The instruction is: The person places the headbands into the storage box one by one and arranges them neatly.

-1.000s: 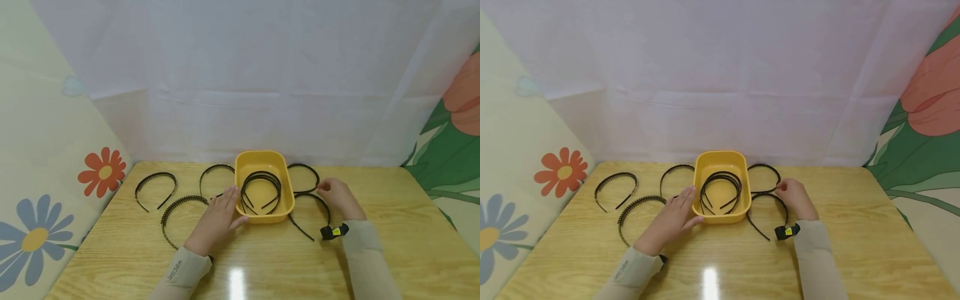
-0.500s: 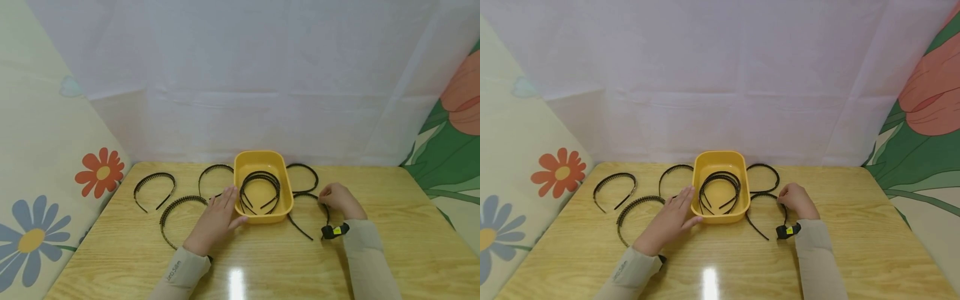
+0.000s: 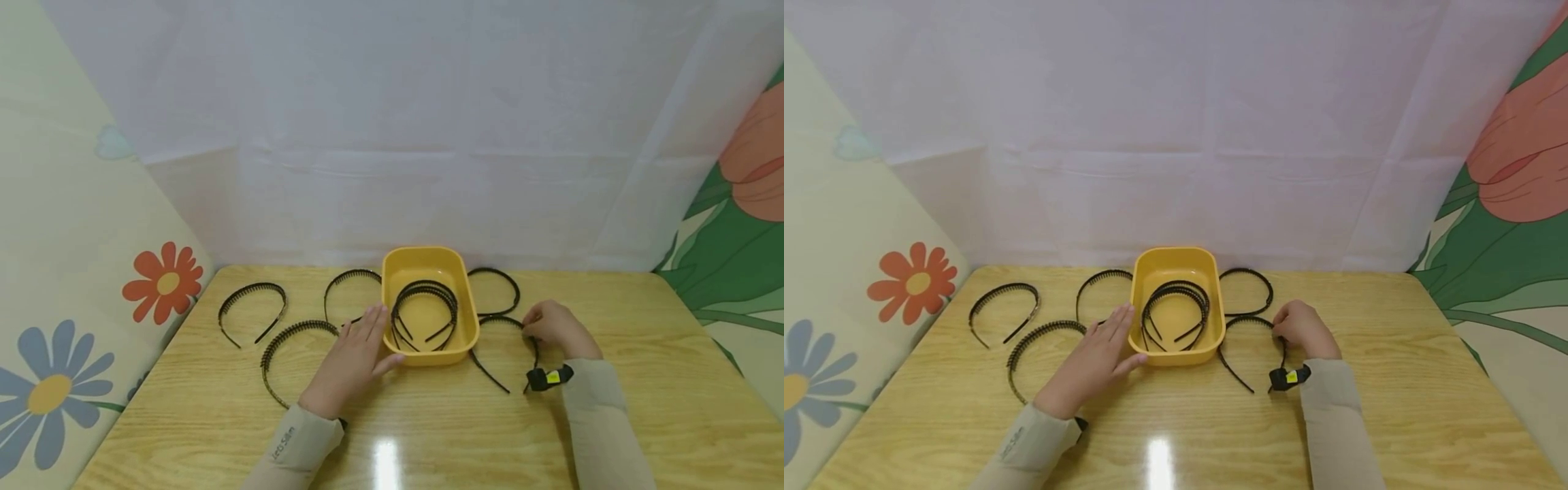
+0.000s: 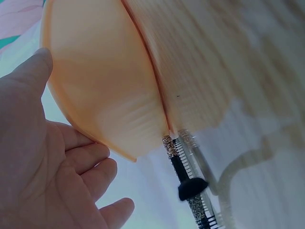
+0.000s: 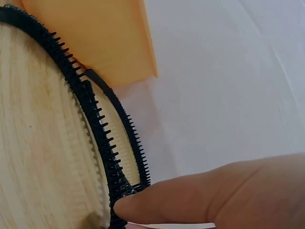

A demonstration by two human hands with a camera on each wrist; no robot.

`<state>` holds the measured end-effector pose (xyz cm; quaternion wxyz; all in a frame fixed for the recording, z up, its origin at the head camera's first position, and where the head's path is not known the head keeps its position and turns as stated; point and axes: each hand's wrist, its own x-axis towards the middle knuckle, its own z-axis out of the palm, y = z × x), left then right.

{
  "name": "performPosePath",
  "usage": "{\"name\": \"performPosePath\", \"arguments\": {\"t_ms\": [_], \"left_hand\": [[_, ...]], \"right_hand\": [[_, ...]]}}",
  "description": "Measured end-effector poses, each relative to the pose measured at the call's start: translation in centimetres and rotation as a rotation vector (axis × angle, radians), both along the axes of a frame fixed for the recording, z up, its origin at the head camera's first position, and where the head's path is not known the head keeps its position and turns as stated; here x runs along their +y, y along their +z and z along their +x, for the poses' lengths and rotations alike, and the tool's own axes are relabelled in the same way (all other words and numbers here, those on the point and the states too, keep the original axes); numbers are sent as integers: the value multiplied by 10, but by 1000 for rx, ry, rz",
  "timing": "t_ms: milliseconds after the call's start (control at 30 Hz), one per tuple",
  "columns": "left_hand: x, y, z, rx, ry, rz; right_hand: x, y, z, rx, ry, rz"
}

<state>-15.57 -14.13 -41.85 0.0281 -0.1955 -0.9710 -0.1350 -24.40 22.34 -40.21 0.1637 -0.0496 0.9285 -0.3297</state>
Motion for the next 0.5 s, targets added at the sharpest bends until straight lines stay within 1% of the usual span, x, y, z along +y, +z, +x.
{"name": "performPosePath", "arguments": {"t_ms": [167, 300, 500], "left_hand": [[0, 1, 1, 2, 1, 2], [1, 1, 1, 17, -1, 4], [1, 2, 2, 12, 0, 5]], "right_hand": [[2, 2, 0, 33, 17, 6], [3, 5, 1, 35, 18, 2], [5, 10, 4, 44, 12, -18]]}}
